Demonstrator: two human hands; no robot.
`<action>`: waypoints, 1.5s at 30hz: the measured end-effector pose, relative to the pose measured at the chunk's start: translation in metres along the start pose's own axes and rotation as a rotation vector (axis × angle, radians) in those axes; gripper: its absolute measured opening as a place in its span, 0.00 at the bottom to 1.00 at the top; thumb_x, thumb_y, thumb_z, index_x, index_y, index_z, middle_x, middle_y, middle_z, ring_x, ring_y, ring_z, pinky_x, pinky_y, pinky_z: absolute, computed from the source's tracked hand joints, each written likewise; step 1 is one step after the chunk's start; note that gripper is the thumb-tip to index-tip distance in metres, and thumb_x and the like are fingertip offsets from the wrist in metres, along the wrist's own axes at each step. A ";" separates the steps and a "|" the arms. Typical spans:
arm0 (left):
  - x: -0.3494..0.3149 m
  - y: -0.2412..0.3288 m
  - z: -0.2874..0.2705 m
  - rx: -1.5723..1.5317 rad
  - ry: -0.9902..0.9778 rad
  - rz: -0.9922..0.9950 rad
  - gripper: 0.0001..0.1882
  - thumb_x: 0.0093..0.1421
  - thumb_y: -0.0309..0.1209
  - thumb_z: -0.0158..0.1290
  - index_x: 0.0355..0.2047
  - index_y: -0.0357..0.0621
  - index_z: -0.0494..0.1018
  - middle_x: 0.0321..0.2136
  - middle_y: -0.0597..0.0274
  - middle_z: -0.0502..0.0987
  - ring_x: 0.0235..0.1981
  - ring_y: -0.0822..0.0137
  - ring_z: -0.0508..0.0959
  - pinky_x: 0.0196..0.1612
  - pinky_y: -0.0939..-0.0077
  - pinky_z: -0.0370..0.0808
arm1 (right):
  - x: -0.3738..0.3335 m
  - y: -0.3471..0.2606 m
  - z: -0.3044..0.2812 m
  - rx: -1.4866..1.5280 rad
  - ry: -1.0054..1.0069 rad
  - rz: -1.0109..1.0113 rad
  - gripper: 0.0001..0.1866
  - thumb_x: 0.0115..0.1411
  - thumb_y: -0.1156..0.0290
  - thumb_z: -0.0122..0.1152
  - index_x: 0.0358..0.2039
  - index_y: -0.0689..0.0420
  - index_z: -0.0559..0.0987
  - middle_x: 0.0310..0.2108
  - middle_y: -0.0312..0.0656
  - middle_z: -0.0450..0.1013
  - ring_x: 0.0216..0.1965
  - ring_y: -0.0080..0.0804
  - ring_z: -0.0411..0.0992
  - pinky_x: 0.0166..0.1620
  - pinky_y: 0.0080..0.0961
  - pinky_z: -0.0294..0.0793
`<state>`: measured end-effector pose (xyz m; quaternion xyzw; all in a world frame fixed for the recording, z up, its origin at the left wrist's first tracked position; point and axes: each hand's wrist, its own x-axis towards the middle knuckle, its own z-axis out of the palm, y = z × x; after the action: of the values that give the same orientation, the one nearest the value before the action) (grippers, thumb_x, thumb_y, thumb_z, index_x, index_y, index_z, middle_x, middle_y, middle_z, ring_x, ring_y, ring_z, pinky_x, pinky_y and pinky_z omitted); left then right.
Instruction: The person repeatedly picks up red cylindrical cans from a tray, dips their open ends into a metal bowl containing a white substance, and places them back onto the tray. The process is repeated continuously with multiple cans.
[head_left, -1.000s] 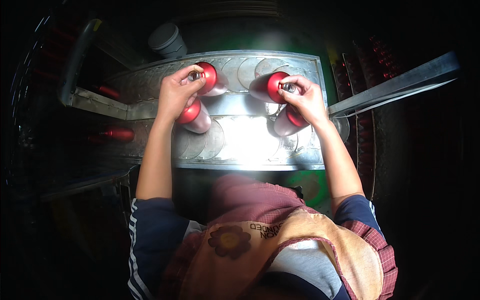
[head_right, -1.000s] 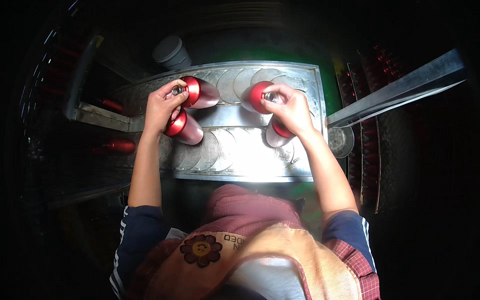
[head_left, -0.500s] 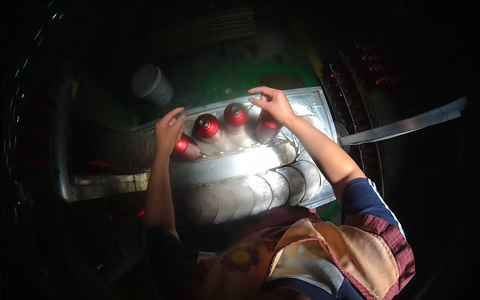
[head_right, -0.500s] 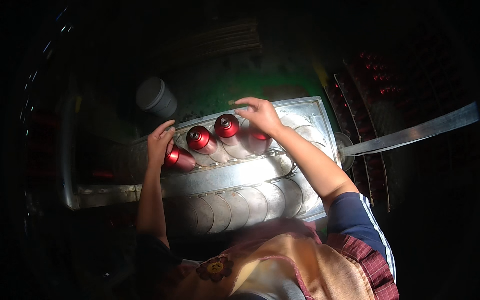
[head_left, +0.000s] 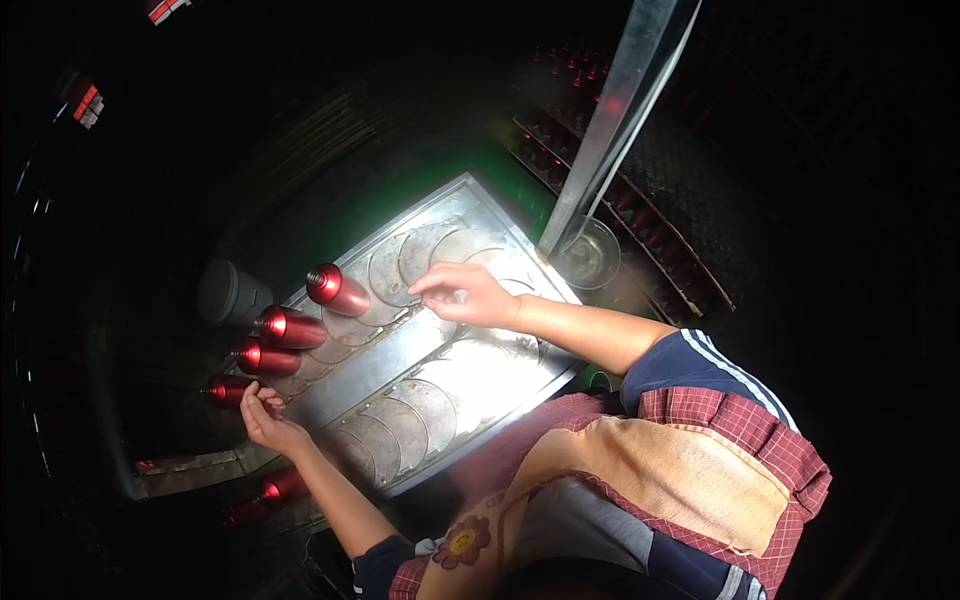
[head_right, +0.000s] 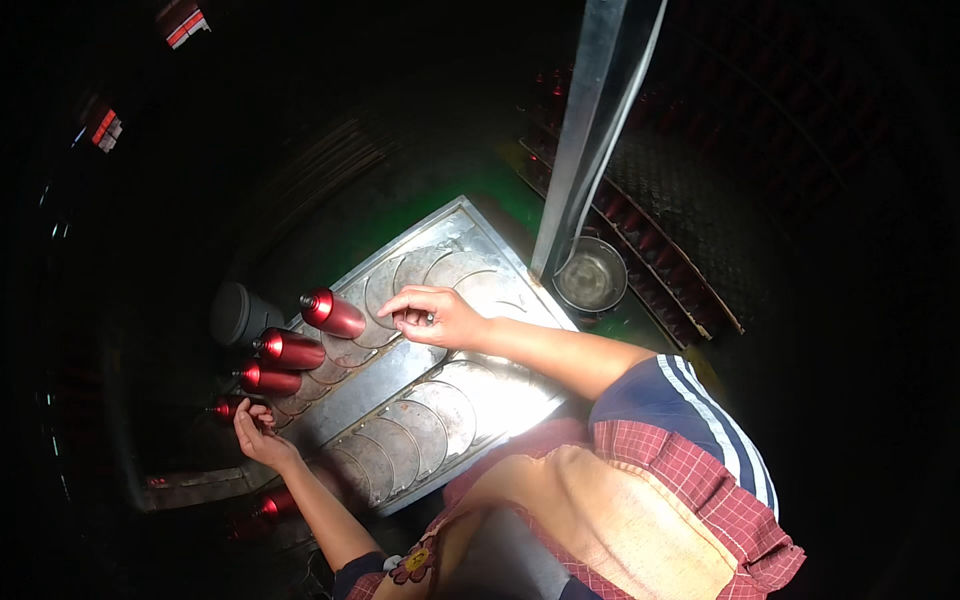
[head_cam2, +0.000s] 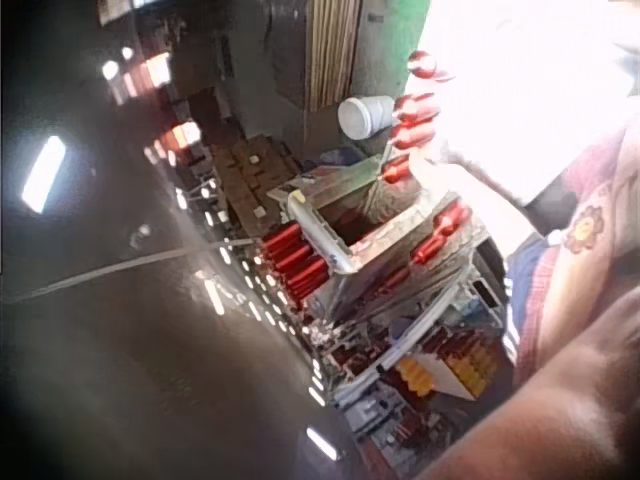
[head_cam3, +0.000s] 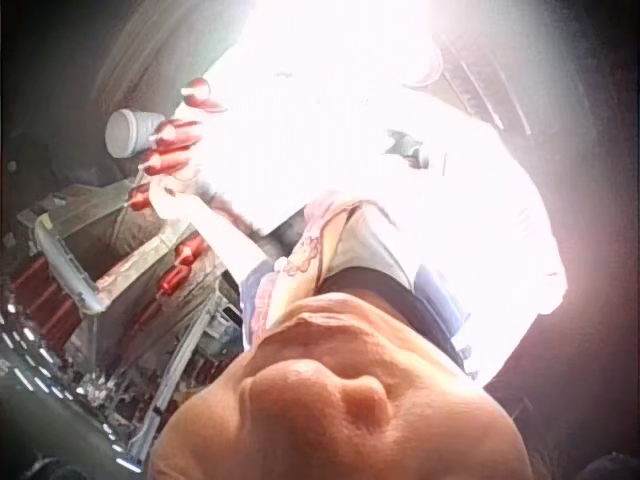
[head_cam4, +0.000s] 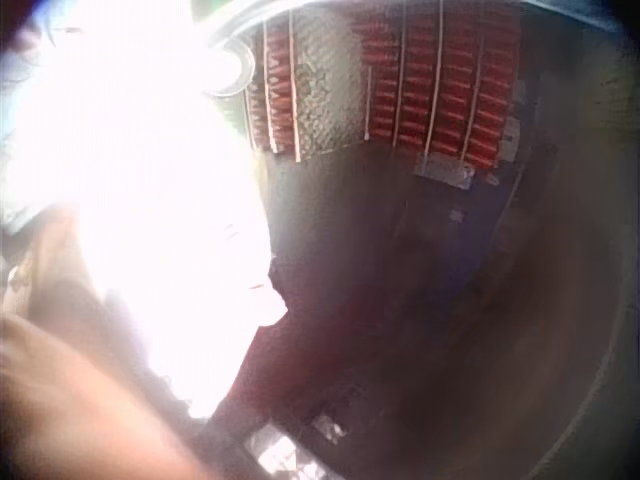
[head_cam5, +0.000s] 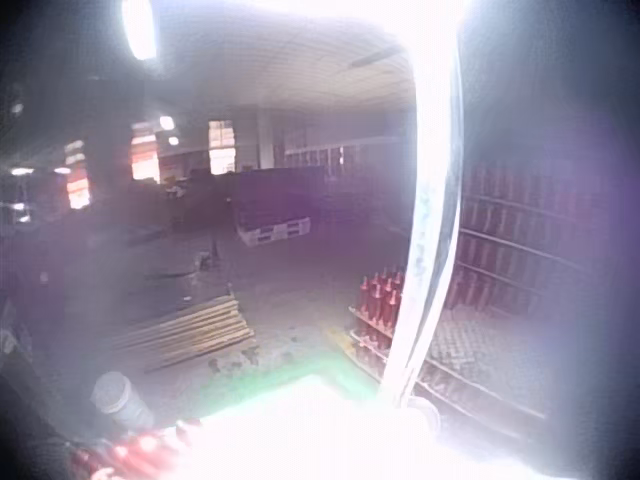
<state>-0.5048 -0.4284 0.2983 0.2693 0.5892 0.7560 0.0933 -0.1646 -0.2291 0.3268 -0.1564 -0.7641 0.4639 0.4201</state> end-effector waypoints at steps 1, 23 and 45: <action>-0.035 0.003 0.020 -0.023 0.016 -0.066 0.15 0.70 0.34 0.46 0.44 0.35 0.75 0.27 0.65 0.75 0.24 0.78 0.69 0.28 0.86 0.64 | -0.023 -0.001 -0.027 -0.002 -0.011 -0.034 0.14 0.57 0.81 0.62 0.44 0.56 0.83 0.34 0.33 0.75 0.28 0.14 0.71 0.32 0.15 0.72; -0.345 -0.016 0.496 0.123 -1.023 -0.586 0.09 0.67 0.30 0.55 0.38 0.38 0.81 0.26 0.67 0.79 0.25 0.79 0.71 0.30 0.86 0.68 | -0.403 0.031 -0.522 -0.030 0.935 0.751 0.14 0.65 0.76 0.54 0.51 0.58 0.76 0.35 0.32 0.72 0.28 0.15 0.66 0.32 0.14 0.66; -0.216 -0.174 0.669 0.041 -0.294 -0.806 0.09 0.69 0.37 0.53 0.38 0.46 0.78 0.33 0.62 0.83 0.27 0.73 0.79 0.25 0.81 0.69 | -0.342 0.211 -0.752 -0.111 0.843 0.581 0.13 0.62 0.77 0.58 0.48 0.59 0.78 0.47 0.39 0.75 0.32 0.22 0.71 0.34 0.19 0.73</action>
<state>-0.0088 0.0857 0.1778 0.1241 0.6427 0.6007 0.4590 0.6001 0.1001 0.1427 -0.5576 -0.4771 0.4167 0.5364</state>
